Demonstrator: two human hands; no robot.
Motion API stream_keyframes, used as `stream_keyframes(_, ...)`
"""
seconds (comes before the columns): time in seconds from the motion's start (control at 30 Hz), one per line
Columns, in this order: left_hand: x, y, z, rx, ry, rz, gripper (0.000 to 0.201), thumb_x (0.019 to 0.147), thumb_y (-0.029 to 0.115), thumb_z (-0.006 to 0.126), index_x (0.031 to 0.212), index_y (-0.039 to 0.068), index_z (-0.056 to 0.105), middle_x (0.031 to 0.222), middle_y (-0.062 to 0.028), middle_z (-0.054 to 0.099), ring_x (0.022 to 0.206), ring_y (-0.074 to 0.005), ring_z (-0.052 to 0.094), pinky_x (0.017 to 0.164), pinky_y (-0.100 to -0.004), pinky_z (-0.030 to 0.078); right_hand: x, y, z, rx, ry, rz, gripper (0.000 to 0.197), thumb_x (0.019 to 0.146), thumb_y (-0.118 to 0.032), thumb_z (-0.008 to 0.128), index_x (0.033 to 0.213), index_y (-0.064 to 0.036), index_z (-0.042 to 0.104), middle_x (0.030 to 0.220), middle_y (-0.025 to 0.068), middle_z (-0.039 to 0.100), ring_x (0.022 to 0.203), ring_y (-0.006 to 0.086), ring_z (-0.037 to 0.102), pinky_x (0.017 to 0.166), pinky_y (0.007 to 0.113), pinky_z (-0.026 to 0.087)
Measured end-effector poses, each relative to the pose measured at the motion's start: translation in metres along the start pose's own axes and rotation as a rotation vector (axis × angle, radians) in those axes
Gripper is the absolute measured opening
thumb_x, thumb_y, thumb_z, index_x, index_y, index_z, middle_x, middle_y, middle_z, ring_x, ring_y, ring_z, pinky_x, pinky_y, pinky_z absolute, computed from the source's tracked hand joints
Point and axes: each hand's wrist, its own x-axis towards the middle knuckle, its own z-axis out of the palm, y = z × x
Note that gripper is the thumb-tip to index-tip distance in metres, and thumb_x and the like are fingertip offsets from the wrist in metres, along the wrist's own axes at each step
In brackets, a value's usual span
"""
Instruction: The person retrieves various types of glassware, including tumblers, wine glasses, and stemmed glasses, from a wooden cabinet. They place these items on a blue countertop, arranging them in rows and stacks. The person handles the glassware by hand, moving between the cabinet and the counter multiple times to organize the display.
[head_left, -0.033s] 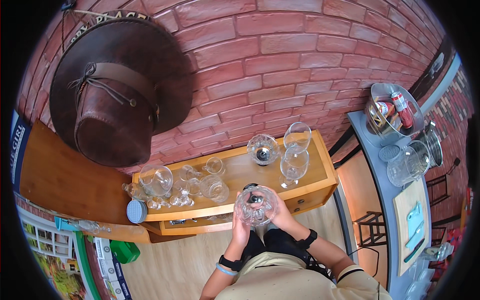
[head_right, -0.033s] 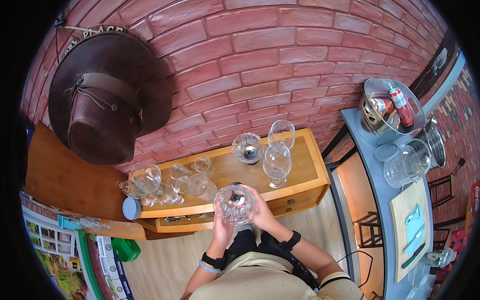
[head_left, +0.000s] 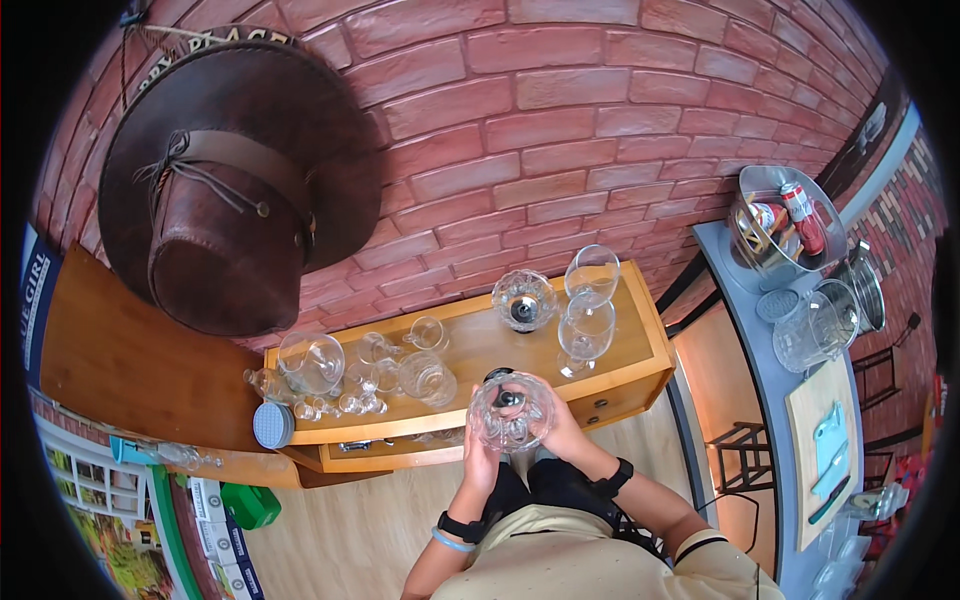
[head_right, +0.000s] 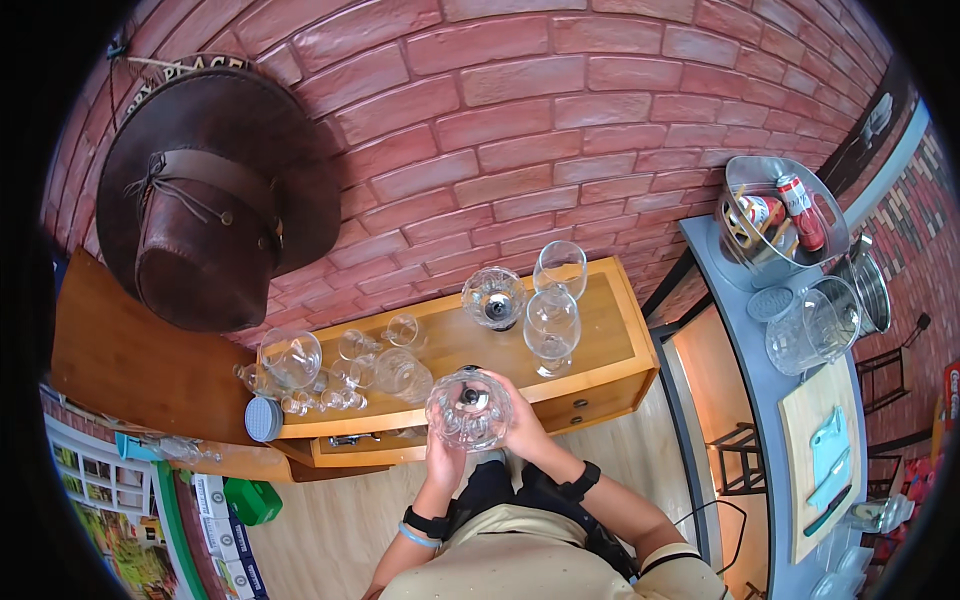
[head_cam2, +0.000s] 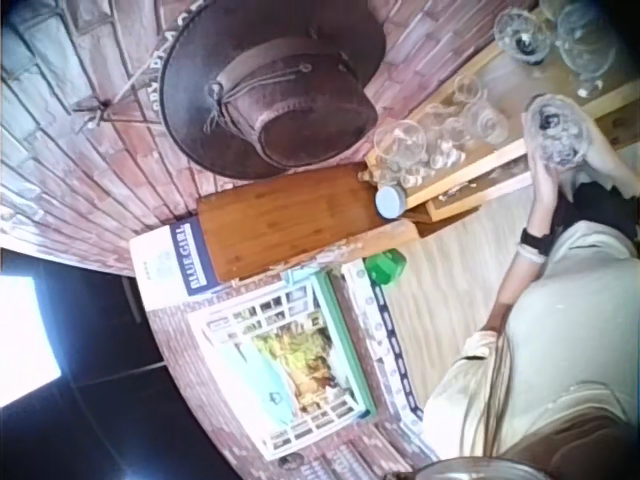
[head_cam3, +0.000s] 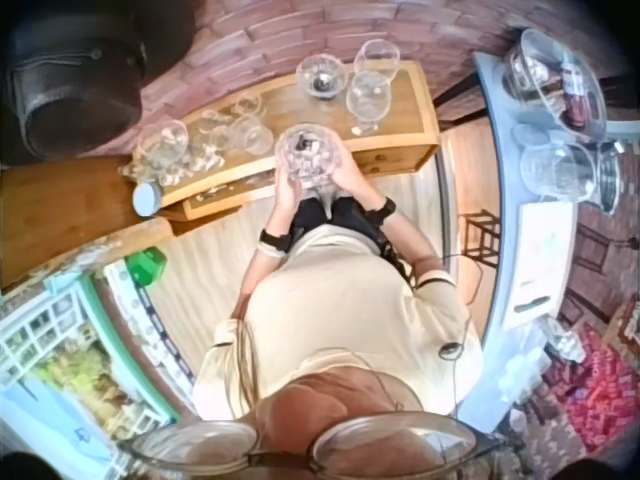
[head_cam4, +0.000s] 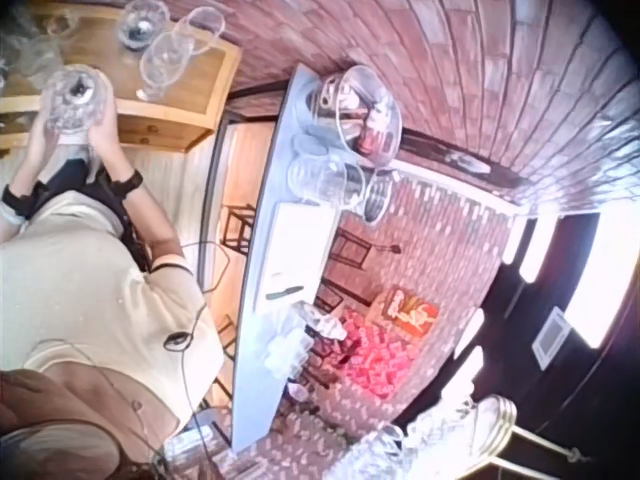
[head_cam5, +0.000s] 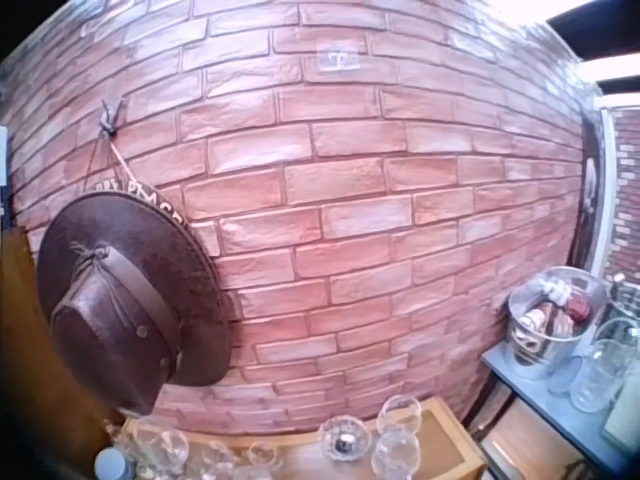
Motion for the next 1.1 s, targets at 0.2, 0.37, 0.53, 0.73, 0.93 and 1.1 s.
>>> stream_keyframes(0.2, -0.002, 0.003, -0.001, 0.098, 0.011, 0.048, 0.050, 0.096, 0.036, 0.028, 0.136, 0.006, 0.024, 0.139, -0.0102, 0.031, 0.126, -0.0219, 0.032, 0.104, -0.0380, 0.028, 0.000, 0.009, -0.001, -0.079, 0.026, 0.025, 0.064, 0.072, -0.006, 0.066, 0.128, -0.0005, 0.035, 0.122, 0.0095, 0.048, 0.113, 0.0171, 0.046, 0.098, 0.030, 0.035)
stream_keyframes(0.37, 0.016, 0.002, -0.015, 0.095, 0.016, 0.023, 0.051, 0.097, 0.036, 0.026, 0.138, 0.008, 0.018, 0.139, -0.0118, 0.031, 0.126, -0.0228, 0.033, 0.104, -0.0381, 0.028, 0.026, 0.026, -0.003, -0.125, 0.071, 0.129, 0.053, 0.074, 0.001, 0.061, 0.123, 0.0002, 0.041, 0.117, 0.0084, 0.052, 0.108, 0.0152, 0.049, 0.094, 0.029, 0.037)
stream_keyframes(0.53, 0.039, -0.008, -0.031, 0.055, 0.081, 0.004, 0.052, 0.096, 0.039, 0.028, 0.137, 0.008, 0.022, 0.137, -0.0103, 0.034, 0.123, -0.0222, 0.037, 0.101, -0.0388, 0.032, 0.050, 0.039, -0.006, -0.158, 0.103, 0.163, 0.046, 0.078, 0.002, 0.058, 0.122, 0.0000, 0.044, 0.115, 0.0078, 0.054, 0.105, 0.0143, 0.050, 0.092, 0.027, 0.039)
stream_keyframes(0.73, 0.052, -0.009, -0.031, 0.057, 0.194, -0.068, 0.048, 0.094, 0.043, 0.033, 0.129, 0.010, 0.036, 0.125, -0.0050, 0.047, 0.113, -0.0182, 0.046, 0.092, -0.0339, 0.039, 0.063, 0.055, -0.010, -0.076, 0.114, 0.229, 0.042, 0.080, -0.002, 0.058, 0.121, -0.0010, 0.046, 0.114, 0.0075, 0.054, 0.105, 0.0144, 0.050, 0.091, 0.028, 0.040)
stream_keyframes(0.93, 0.059, -0.030, -0.054, 0.078, 0.199, -0.133, 0.043, 0.094, 0.040, 0.032, 0.126, 0.012, 0.038, 0.121, -0.0041, 0.049, 0.106, -0.0174, 0.050, 0.082, -0.0311, 0.043, 0.064, 0.056, -0.014, 0.018, 0.145, 0.435, 0.035, 0.082, -0.004, 0.055, 0.117, -0.0077, 0.050, 0.107, 0.0040, 0.056, 0.093, 0.0131, 0.054, 0.072, 0.026, 0.048)
stream_keyframes(1.1, 0.059, -0.022, -0.045, 0.099, 0.243, -0.139, 0.043, 0.094, 0.037, 0.028, 0.130, 0.013, 0.033, 0.128, -0.0050, 0.046, 0.106, -0.0199, 0.050, 0.083, -0.0313, 0.042, 0.071, 0.061, -0.017, -0.049, 0.135, 0.532, 0.036, 0.083, -0.005, 0.055, 0.118, -0.0128, 0.049, 0.104, 0.0007, 0.056, 0.084, 0.0095, 0.054, 0.064, 0.023, 0.046)
